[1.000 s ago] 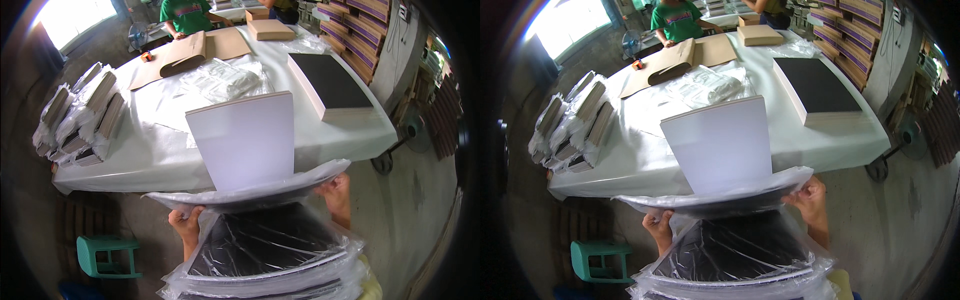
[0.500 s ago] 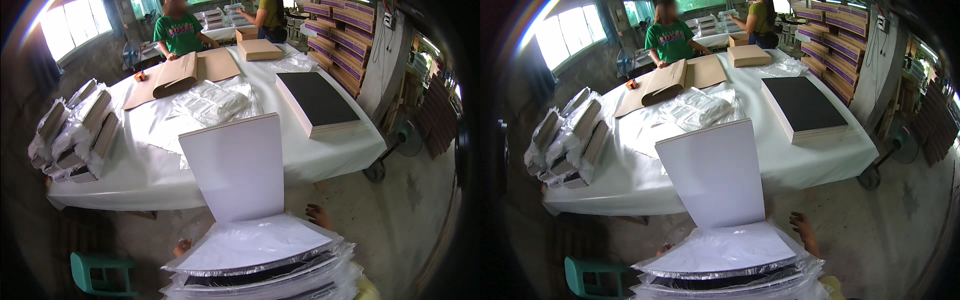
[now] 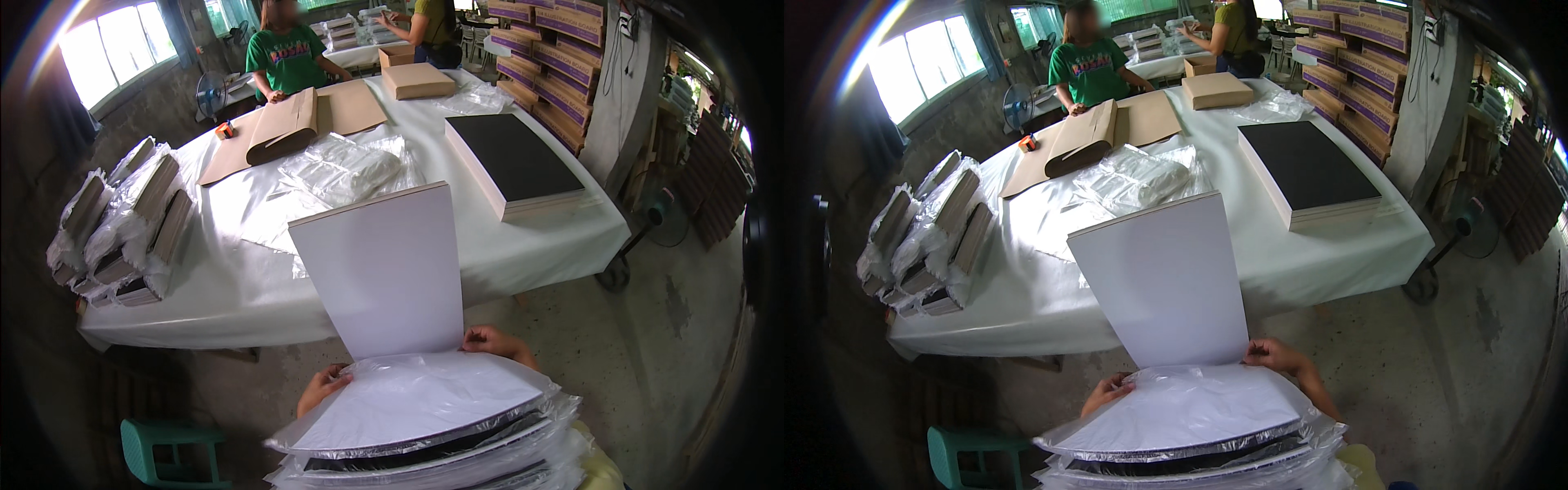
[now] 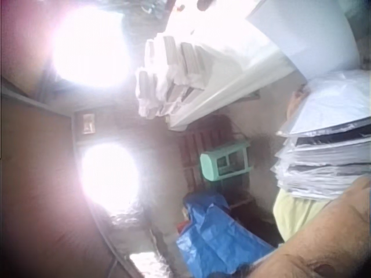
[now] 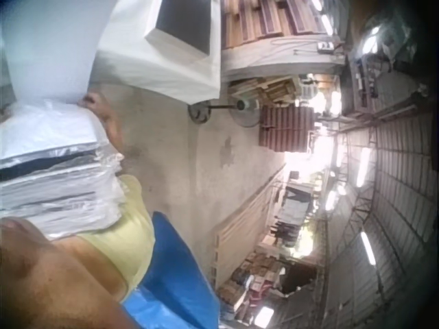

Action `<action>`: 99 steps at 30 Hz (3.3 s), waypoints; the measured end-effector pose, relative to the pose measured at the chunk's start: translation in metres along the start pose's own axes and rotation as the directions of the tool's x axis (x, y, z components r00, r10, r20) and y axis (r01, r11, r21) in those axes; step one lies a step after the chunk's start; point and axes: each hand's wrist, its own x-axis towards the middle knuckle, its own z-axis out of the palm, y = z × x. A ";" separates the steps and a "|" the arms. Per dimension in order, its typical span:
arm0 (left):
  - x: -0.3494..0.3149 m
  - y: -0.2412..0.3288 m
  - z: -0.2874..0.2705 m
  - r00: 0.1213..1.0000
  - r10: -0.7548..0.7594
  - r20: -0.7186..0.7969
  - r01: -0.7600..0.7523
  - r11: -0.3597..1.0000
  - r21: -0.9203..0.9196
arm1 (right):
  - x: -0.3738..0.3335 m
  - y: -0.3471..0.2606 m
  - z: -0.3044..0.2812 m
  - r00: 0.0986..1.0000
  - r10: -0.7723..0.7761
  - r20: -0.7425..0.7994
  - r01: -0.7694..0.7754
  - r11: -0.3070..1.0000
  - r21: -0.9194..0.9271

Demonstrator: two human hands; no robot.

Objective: The person places a black book into a plastic sleeve, smooths the plastic, and repeats the process with additional books and plastic sleeves on a table.

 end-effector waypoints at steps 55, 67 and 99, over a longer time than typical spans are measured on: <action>0.146 -0.129 0.044 0.789 -0.181 -0.588 0.008 0.959 -0.285 | -0.035 -0.244 -0.034 0.747 -0.641 -0.176 0.587 0.761 -0.276; 0.163 -0.145 0.050 0.796 -0.142 -0.588 0.025 0.979 -0.202 | 0.121 -0.187 -0.084 0.748 -0.381 -0.544 0.529 0.837 0.141; 0.130 -0.106 0.049 0.751 -0.090 -0.654 0.008 0.992 -0.127 | 0.155 -0.126 -0.065 0.494 -0.762 -0.420 0.159 0.553 -0.818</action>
